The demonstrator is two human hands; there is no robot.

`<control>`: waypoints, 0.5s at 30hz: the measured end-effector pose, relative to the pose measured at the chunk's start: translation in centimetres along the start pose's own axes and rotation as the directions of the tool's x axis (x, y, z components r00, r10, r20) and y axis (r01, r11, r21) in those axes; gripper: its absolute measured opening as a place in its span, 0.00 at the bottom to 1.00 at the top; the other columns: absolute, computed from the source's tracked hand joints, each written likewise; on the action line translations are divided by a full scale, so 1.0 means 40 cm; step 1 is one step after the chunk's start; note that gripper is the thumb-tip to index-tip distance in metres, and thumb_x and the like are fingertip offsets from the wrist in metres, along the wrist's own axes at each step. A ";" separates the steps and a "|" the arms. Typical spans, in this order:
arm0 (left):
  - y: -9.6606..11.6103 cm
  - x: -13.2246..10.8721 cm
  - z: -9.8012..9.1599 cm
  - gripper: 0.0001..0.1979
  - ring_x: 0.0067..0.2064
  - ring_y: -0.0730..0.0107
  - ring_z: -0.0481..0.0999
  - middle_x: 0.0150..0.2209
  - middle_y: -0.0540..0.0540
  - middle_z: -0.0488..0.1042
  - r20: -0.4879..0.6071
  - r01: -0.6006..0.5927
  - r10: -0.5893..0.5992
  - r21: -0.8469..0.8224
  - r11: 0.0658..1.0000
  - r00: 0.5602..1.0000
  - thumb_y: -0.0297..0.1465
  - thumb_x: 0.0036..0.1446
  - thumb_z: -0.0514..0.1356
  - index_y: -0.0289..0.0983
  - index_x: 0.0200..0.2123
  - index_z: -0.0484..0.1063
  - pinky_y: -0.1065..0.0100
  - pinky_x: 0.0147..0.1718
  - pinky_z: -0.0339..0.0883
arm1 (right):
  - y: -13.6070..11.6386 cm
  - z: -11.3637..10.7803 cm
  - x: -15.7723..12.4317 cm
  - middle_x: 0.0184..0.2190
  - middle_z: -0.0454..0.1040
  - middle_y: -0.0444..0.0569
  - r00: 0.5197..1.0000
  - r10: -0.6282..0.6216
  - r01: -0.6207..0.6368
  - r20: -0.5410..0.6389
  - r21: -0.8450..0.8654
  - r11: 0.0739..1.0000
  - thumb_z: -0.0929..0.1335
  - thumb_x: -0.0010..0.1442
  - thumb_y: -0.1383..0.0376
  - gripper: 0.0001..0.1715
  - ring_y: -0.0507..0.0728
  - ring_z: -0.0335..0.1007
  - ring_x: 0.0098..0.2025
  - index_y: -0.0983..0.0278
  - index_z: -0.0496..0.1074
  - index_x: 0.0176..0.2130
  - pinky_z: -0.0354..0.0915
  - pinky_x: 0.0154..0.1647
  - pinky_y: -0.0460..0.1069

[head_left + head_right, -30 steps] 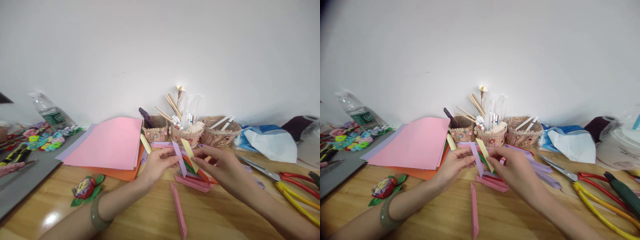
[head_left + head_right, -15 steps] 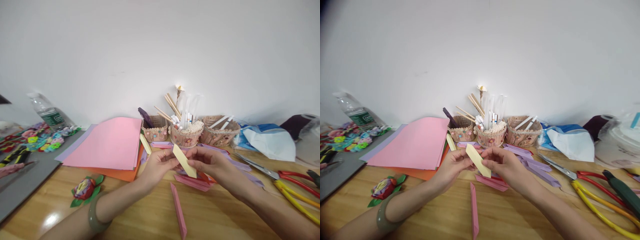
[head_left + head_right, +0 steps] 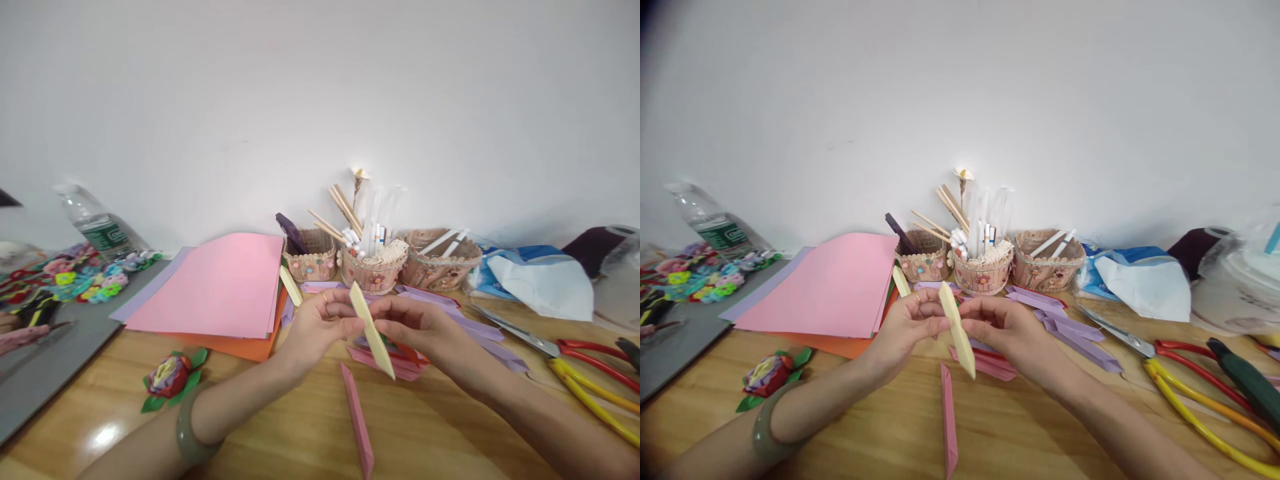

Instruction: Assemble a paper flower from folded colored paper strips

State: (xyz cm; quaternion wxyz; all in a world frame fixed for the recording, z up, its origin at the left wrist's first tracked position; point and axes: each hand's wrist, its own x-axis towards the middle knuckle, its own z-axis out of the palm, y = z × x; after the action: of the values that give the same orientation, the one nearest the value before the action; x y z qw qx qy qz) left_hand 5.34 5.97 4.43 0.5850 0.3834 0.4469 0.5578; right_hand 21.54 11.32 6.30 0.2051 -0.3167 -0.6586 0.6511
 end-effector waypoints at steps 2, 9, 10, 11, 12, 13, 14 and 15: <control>-0.002 0.003 -0.001 0.17 0.29 0.73 0.73 0.25 0.50 0.76 -0.021 -0.005 0.005 -0.029 1.000 1.000 0.30 0.38 0.70 0.35 0.33 0.71 0.71 0.34 0.63 | -0.002 0.000 -0.002 0.31 0.71 0.44 0.999 0.032 -0.033 0.019 0.025 0.999 0.69 0.51 0.57 0.14 0.52 0.66 0.34 0.65 0.72 0.33 0.61 0.38 0.48; -0.014 0.008 -0.003 0.11 0.29 0.73 0.72 0.28 0.48 0.76 -0.019 0.018 -0.017 0.023 1.000 1.000 0.31 0.39 0.68 0.34 0.29 0.74 0.72 0.30 0.63 | 0.000 0.000 -0.005 0.23 0.68 0.41 0.995 0.062 -0.064 -0.082 -0.019 0.998 0.70 0.48 0.57 0.13 0.48 0.61 0.23 0.65 0.70 0.27 0.58 0.26 0.45; -0.015 0.006 -0.002 0.10 0.29 0.72 0.72 0.28 0.48 0.76 -0.018 0.026 -0.025 0.050 0.998 1.000 0.32 0.41 0.67 0.34 0.29 0.75 0.71 0.31 0.64 | 0.004 0.001 -0.004 0.23 0.69 0.42 0.994 0.040 -0.047 -0.106 -0.059 0.997 0.69 0.49 0.57 0.12 0.48 0.62 0.24 0.65 0.70 0.28 0.58 0.25 0.45; -0.015 0.004 0.000 0.09 0.29 0.72 0.71 0.27 0.47 0.76 -0.011 0.030 -0.029 0.077 0.997 1.000 0.32 0.43 0.66 0.34 0.30 0.76 0.70 0.32 0.64 | 0.009 0.002 -0.004 0.24 0.70 0.42 0.991 0.010 -0.024 -0.131 -0.109 0.994 0.68 0.51 0.58 0.11 0.49 0.63 0.24 0.64 0.71 0.28 0.58 0.26 0.46; -0.015 0.001 0.002 0.09 0.29 0.71 0.71 0.27 0.47 0.76 0.000 0.031 -0.031 0.101 0.994 1.000 0.33 0.45 0.64 0.34 0.30 0.77 0.69 0.33 0.64 | 0.013 0.003 -0.003 0.25 0.71 0.43 0.988 -0.025 -0.001 -0.153 -0.168 0.986 0.68 0.52 0.59 0.10 0.50 0.64 0.25 0.64 0.71 0.29 0.59 0.27 0.46; -0.015 -0.002 0.004 0.09 0.29 0.71 0.71 0.26 0.47 0.75 0.013 0.030 -0.032 0.118 0.993 0.999 0.34 0.46 0.63 0.34 0.30 0.78 0.69 0.34 0.64 | 0.018 0.004 -0.003 0.26 0.72 0.43 0.984 -0.059 0.020 -0.168 -0.230 0.973 0.67 0.53 0.59 0.10 0.51 0.64 0.26 0.64 0.71 0.29 0.59 0.28 0.47; -0.015 -0.004 0.006 0.10 0.30 0.70 0.71 0.25 0.47 0.75 0.025 0.030 -0.033 0.131 0.991 0.999 0.35 0.47 0.62 0.34 0.29 0.78 0.68 0.34 0.64 | 0.022 0.005 -0.003 0.26 0.72 0.44 0.980 -0.088 0.035 -0.176 -0.286 0.958 0.66 0.54 0.60 0.09 0.51 0.65 0.27 0.64 0.71 0.30 0.59 0.28 0.47; -0.016 -0.006 0.008 0.10 0.30 0.69 0.71 0.25 0.47 0.74 0.034 0.030 -0.035 0.142 0.989 0.999 0.36 0.48 0.61 0.35 0.28 0.78 0.68 0.35 0.64 | 0.026 0.006 -0.003 0.27 0.73 0.45 0.978 -0.107 0.043 -0.178 -0.333 0.942 0.65 0.55 0.60 0.10 0.52 0.65 0.28 0.63 0.71 0.30 0.60 0.29 0.48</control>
State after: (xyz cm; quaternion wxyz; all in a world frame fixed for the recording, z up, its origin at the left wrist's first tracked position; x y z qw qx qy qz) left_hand 5.84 5.69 3.96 0.5733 0.4267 0.4807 0.5081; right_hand 21.61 11.01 5.26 0.2374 -0.3826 -0.7461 0.4906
